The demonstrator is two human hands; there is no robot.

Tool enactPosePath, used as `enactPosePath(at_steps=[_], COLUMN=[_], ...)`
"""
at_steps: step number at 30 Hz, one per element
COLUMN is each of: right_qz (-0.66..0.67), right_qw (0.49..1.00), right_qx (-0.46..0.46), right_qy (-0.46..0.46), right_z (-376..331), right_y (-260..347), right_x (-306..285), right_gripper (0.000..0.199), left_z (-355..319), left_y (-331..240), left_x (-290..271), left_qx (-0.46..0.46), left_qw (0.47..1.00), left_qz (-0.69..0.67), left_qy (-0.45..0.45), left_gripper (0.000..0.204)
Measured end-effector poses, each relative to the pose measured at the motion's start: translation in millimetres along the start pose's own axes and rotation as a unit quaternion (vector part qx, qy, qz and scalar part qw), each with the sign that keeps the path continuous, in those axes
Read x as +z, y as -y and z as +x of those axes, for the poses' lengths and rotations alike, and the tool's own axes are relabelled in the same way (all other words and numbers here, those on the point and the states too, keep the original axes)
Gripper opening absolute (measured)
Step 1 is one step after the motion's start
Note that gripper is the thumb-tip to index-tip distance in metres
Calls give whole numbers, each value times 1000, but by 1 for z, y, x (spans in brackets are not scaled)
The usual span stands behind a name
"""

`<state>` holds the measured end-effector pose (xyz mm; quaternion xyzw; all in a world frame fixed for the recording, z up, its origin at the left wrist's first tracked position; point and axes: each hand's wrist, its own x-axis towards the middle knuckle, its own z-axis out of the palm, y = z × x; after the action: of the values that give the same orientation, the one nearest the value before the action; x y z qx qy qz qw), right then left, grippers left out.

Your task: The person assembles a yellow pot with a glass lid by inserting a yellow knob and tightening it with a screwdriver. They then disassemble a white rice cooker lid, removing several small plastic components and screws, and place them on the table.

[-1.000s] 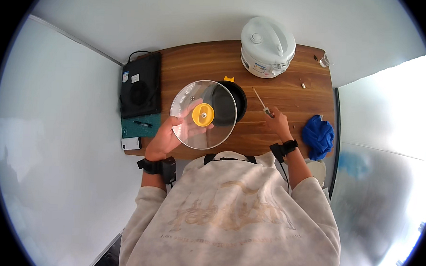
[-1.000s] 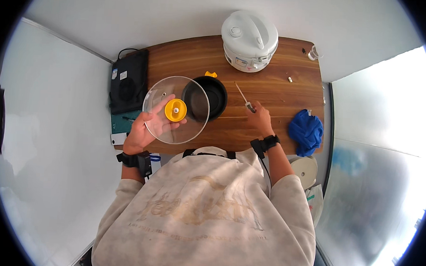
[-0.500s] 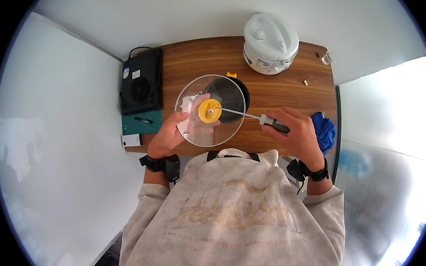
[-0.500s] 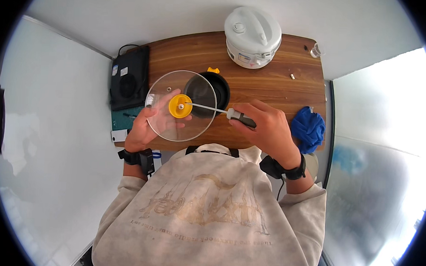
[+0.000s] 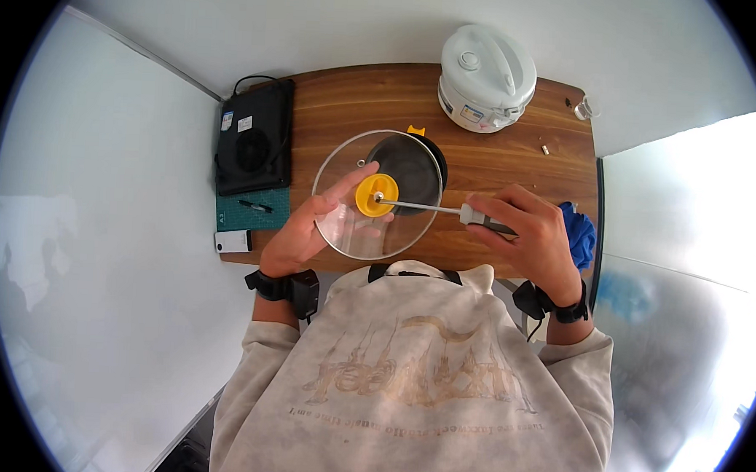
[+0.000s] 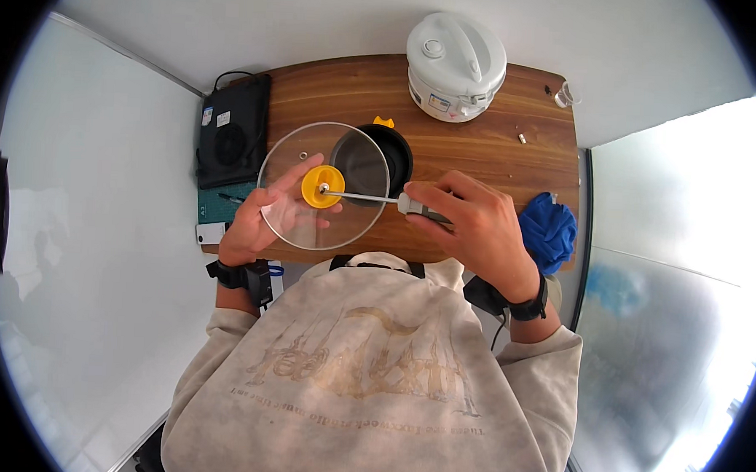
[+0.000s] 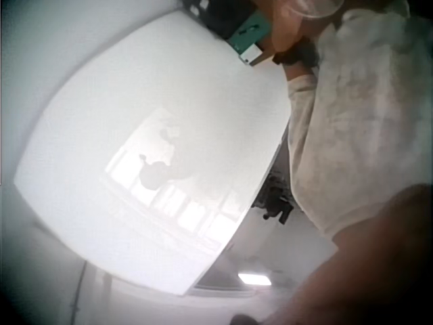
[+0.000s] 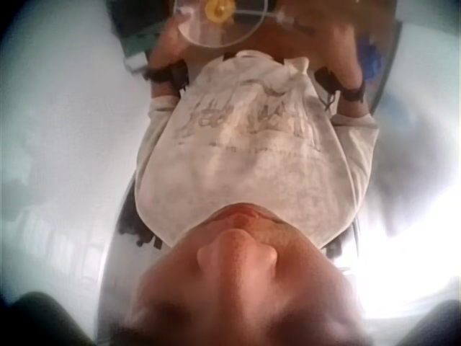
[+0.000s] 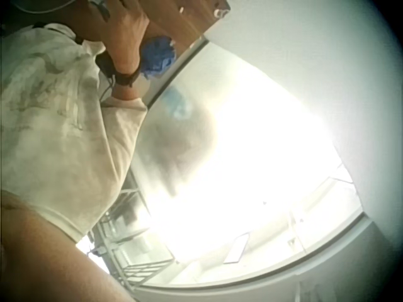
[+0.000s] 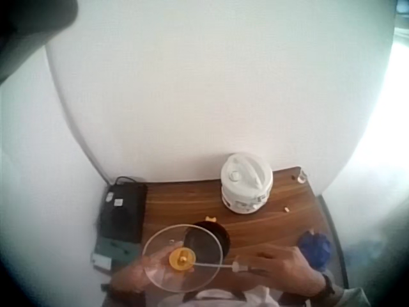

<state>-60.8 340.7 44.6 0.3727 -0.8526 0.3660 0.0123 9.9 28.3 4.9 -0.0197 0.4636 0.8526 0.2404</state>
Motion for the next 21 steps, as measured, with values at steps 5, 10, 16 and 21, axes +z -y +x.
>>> enactPosePath(at_steps=[5, 10, 16, 21], right_qz=[-14, -10, -25, -12], right_qw=[1000, 1000, 1000, 1000], right_qx=[8, 3, 1, 2], right_qy=[15, 9, 16, 12], right_z=[0, -1, 0, 0], right_y=[1, 1, 0, -3], right_x=[-3, -3, -2, -1], right_gripper=[29, 29, 28, 29], left_z=[0, -2, -1, -1], left_y=[1, 1, 2, 1], left_x=[-1, -3, -3, -2], left_qx=[10, 10, 10, 0], left_qw=[999, 999, 999, 1000], left_qz=[-19, -12, -4, -11], left_qy=[31, 38, 32, 21], left_gripper=[70, 69, 70, 75])
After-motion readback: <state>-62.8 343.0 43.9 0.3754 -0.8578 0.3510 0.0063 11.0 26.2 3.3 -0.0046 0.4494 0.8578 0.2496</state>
